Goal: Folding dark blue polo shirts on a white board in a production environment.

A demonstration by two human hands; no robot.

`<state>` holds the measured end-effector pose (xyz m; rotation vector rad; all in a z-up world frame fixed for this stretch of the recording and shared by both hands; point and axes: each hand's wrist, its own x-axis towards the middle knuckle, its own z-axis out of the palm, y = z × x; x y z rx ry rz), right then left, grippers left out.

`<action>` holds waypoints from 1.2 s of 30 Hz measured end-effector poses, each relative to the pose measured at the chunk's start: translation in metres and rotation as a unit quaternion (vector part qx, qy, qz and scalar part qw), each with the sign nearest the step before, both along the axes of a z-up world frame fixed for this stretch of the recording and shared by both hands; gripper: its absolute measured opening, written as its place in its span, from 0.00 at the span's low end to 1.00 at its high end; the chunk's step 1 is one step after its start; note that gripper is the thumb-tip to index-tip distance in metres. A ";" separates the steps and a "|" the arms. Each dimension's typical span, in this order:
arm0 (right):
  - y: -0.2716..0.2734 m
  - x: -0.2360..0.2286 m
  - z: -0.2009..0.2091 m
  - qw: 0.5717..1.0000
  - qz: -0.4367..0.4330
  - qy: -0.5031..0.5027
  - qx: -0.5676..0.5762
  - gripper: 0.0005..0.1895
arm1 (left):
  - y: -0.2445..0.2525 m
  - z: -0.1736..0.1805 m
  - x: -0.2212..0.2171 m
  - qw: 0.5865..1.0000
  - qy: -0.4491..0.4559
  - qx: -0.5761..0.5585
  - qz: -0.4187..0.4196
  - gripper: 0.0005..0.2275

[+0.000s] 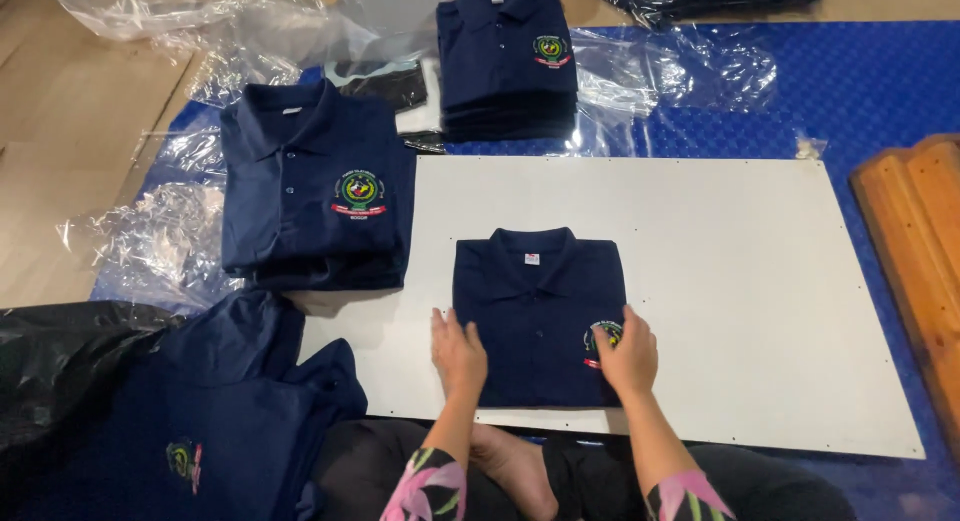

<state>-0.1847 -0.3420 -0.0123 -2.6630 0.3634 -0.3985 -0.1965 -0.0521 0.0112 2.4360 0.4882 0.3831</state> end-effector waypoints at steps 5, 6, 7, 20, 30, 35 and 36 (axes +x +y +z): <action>-0.047 0.060 -0.019 0.959 -0.067 0.213 0.172 0.42 | 0.056 -0.083 0.070 0.978 0.156 -0.124 0.058 0.22; -0.052 0.074 -0.017 0.953 -0.046 0.243 0.174 0.41 | 0.066 -0.097 0.088 0.964 0.201 -0.171 0.040 0.25; -0.045 0.072 -0.002 0.953 -0.046 0.242 0.175 0.41 | 0.067 -0.100 0.093 0.964 0.199 -0.171 0.040 0.25; 0.016 0.049 0.152 0.927 0.065 0.234 0.285 0.22 | 0.054 0.039 0.080 0.954 0.147 -0.253 -0.067 0.17; 0.134 0.122 0.267 0.919 0.186 0.111 0.329 0.18 | 0.205 0.176 0.122 0.974 -0.143 -0.157 -0.078 0.12; 0.248 0.252 0.252 0.852 0.263 0.025 0.452 0.17 | 0.348 0.238 0.202 0.965 -0.254 0.054 -0.022 0.09; 0.269 0.287 0.233 0.814 0.267 0.005 0.515 0.15 | 0.375 0.241 0.217 0.956 -0.275 0.104 0.007 0.10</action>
